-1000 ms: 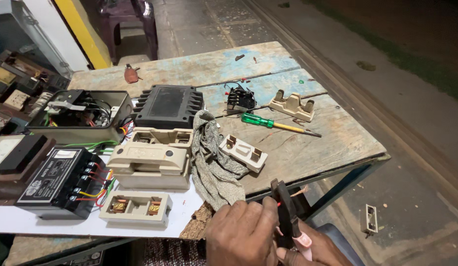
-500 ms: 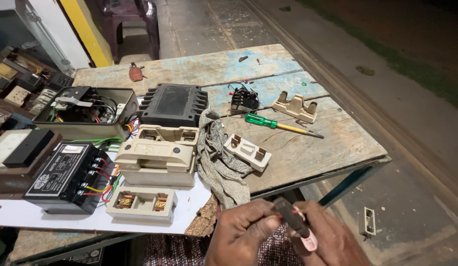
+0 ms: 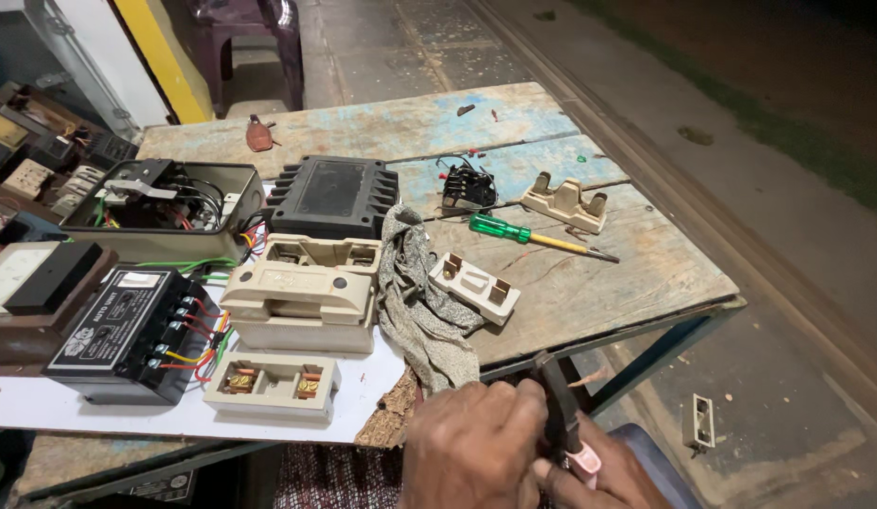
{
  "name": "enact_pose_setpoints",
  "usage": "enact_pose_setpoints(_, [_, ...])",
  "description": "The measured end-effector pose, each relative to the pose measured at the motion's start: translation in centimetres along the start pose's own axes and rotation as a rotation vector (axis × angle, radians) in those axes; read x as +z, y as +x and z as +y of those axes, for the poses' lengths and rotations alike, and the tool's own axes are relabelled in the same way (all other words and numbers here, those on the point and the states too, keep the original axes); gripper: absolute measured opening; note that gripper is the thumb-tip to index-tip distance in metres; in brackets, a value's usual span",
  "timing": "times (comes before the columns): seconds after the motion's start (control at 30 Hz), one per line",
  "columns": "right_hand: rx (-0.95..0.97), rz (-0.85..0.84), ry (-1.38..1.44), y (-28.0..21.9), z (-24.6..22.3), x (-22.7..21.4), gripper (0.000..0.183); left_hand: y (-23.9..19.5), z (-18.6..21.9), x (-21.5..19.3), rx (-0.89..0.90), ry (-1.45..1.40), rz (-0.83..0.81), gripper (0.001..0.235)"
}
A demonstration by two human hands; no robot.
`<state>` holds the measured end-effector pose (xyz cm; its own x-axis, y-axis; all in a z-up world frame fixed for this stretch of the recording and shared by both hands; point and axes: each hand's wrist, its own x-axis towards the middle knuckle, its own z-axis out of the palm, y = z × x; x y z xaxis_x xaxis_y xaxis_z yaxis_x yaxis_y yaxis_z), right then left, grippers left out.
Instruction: The person assembles and repairs an electrical fuse by hand at a workbench. They use pliers to strip insulation from a red wire, twist the copper strands, and insert the wire into a ceramic fuse holder before tightening components.
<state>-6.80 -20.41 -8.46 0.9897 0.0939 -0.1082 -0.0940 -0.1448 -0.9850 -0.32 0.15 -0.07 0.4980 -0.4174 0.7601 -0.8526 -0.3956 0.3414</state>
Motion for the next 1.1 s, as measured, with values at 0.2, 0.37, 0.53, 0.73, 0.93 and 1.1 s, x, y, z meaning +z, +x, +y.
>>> enact_pose_setpoints(0.2, [0.141, -0.028, 0.353, 0.5, -0.3, 1.4, 0.077, 0.4, -0.2, -0.5, 0.063, 0.123, -0.040, 0.022])
enact_pose_setpoints(0.37, [0.206, -0.044, 0.454, 0.2, -0.7, 0.8, 0.063, 0.4, -0.8, 0.0, 0.049, 0.073, -0.100, 0.023])
enact_pose_setpoints(0.53, [0.041, -0.060, 0.854, 1.2, -4.5, 1.0, 0.056, 1.6, 0.2, -0.1, 0.077, 0.005, 0.062, 0.030])
enact_pose_setpoints(0.73, [-0.271, -0.004, 0.877, 2.5, -9.1, 0.5, 0.046, -1.3, 0.2, 1.1, -0.893, -0.500, 0.486, 0.026])
enact_pose_setpoints(0.93, [-0.245, 0.118, 0.787, 3.0, -8.2, 1.2, 0.038, 0.5, -1.0, 2.1, -1.144, -1.359, 0.362, 0.038])
enact_pose_setpoints(1.1, [-0.082, 0.061, 0.873, 2.9, -6.9, 1.2, 0.039, 2.2, 0.0, 1.6, -0.940, -1.675, 0.592, 0.031])
